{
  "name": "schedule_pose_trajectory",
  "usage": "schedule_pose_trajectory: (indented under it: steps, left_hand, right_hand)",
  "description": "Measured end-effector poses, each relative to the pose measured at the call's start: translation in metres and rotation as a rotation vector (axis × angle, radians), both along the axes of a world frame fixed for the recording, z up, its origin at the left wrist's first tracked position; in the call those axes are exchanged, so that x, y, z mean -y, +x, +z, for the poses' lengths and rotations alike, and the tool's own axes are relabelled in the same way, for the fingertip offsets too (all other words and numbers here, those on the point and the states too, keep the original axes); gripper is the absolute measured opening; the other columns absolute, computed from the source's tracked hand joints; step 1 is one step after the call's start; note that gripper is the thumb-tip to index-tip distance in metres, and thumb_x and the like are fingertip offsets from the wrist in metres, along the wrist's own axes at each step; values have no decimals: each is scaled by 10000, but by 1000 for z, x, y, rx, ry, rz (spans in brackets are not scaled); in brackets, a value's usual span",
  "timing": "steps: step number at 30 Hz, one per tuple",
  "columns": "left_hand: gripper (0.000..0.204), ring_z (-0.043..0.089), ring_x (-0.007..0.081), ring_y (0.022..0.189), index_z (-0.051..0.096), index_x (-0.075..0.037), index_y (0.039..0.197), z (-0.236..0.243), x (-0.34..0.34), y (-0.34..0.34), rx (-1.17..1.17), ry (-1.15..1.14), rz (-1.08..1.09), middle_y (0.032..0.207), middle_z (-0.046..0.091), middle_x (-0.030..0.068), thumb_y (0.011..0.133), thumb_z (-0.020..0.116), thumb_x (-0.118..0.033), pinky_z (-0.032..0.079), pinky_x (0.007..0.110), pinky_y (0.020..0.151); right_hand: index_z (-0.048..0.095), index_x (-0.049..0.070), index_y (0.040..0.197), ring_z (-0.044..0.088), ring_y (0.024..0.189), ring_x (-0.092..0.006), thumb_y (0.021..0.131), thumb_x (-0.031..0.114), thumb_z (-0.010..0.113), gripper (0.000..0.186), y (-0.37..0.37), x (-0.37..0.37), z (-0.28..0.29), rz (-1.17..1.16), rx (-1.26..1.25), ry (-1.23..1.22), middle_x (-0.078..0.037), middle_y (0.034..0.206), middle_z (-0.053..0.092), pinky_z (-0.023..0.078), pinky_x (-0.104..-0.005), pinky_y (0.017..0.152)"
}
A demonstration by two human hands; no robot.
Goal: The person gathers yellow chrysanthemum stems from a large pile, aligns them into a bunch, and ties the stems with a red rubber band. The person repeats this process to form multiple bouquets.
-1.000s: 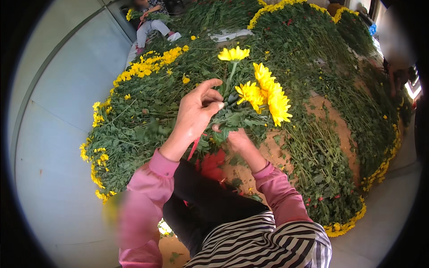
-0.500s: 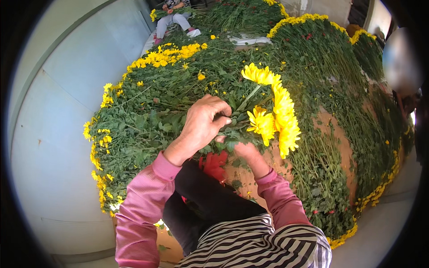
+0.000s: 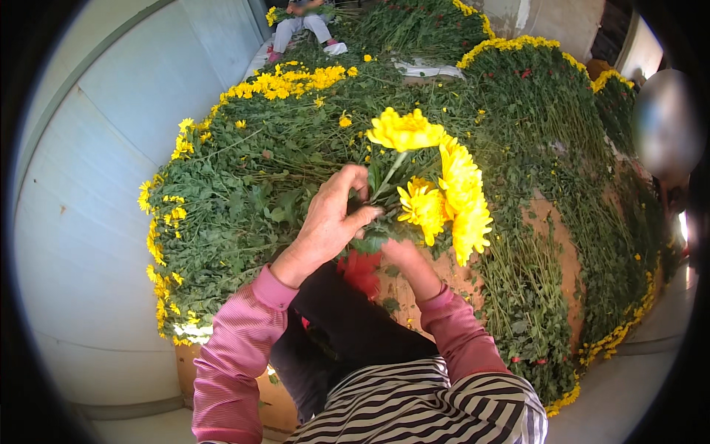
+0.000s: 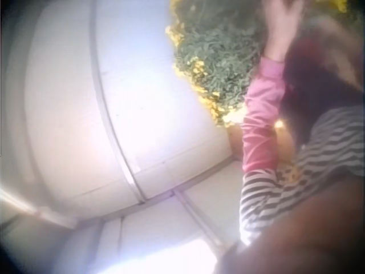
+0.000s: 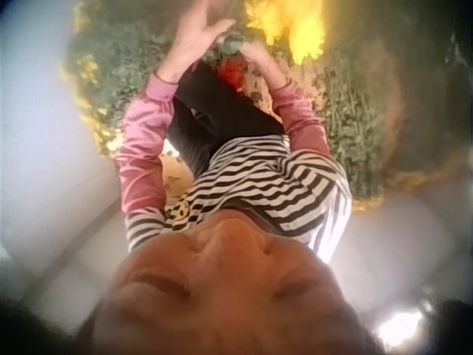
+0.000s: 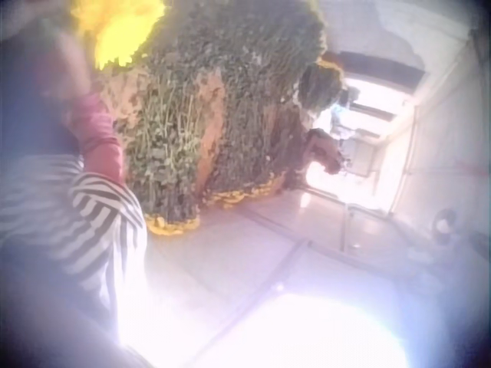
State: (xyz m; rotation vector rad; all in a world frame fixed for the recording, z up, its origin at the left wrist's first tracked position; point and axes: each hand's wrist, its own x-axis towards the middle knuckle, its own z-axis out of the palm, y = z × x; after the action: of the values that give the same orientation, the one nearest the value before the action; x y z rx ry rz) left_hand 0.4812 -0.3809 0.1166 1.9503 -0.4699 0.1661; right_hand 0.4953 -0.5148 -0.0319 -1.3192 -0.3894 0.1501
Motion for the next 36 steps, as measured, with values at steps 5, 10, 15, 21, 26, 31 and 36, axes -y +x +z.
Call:
schedule_pose_trajectory:
  steps: [5, 10, 15, 21, 26, 31, 36]
  left_hand:
    - [138, 568, 269, 746, 582, 17, 857, -7, -6, -7, 370, 39, 132, 820, 578, 111, 752, 672, 26, 459, 328, 652]
    - [151, 585, 278, 734, 625, 10, 869, -12, -16, -20, 476, 139, 171, 835, 626, 110, 730, 675, 40, 475, 343, 661]
    - [316, 604, 280, 775, 649, 6, 982, -10, -19, -21, 518, 222, 106, 836, 617, 93, 683, 627, 109, 502, 352, 690]
    - [434, 454, 331, 1197, 594, -27, 1193, -20, -12, -7, 588, 257, 102, 1329, 463, 170, 762, 611, 15, 373, 419, 994]
    - [822, 342, 360, 1315, 363, -23, 1385, -9, -10, -30, 449, 379, 130, 1425, 361, 199, 726, 681, -398, 185, 492, 1078]
    - [719, 571, 319, 932, 508, -2, 1173, 3, 7, -20, 526, 453, 289, 959, 591, 149, 581, 786, -301, 367, 445, 927]
    - [352, 599, 346, 693, 597, -39, 860, 39, 20, -1, 608, 283, 202, 754, 606, 131, 578, 761, -171, 480, 397, 613]
  right_hand:
    - [622, 30, 1080, 565, 904, -152, 794, 245, 731, 374, 1, -19, -5, -65, -17, 93, -36, 999, 635, 468, -306, 806]
    - [619, 33, 1087, 584, 962, -172, 828, 200, 681, 314, 7, -22, 8, -220, -96, 67, -77, 1035, 647, 466, -341, 848]
    - [612, 25, 1067, 598, 913, -262, 835, 210, 625, 297, -10, -18, 31, -157, 60, -494, -106, 1007, 655, 467, -360, 847]
    - [610, 32, 1074, 598, 878, -293, 812, 205, 616, 314, -5, -42, -32, -423, 557, -472, -99, 984, 658, 477, -369, 794]
    - [585, 44, 1121, 558, 954, -284, 807, 242, 635, 374, -28, -33, -22, -341, 354, -447, -102, 1056, 621, 438, -386, 847]
    - [560, 56, 1168, 517, 1031, -274, 803, 279, 654, 438, -27, -41, -16, -284, 197, -350, -104, 1128, 583, 399, -404, 901]
    - [536, 68, 1215, 477, 1108, -265, 798, 316, 673, 504, -22, -25, -4, -273, 6, -159, -107, 1201, 546, 360, -421, 955]
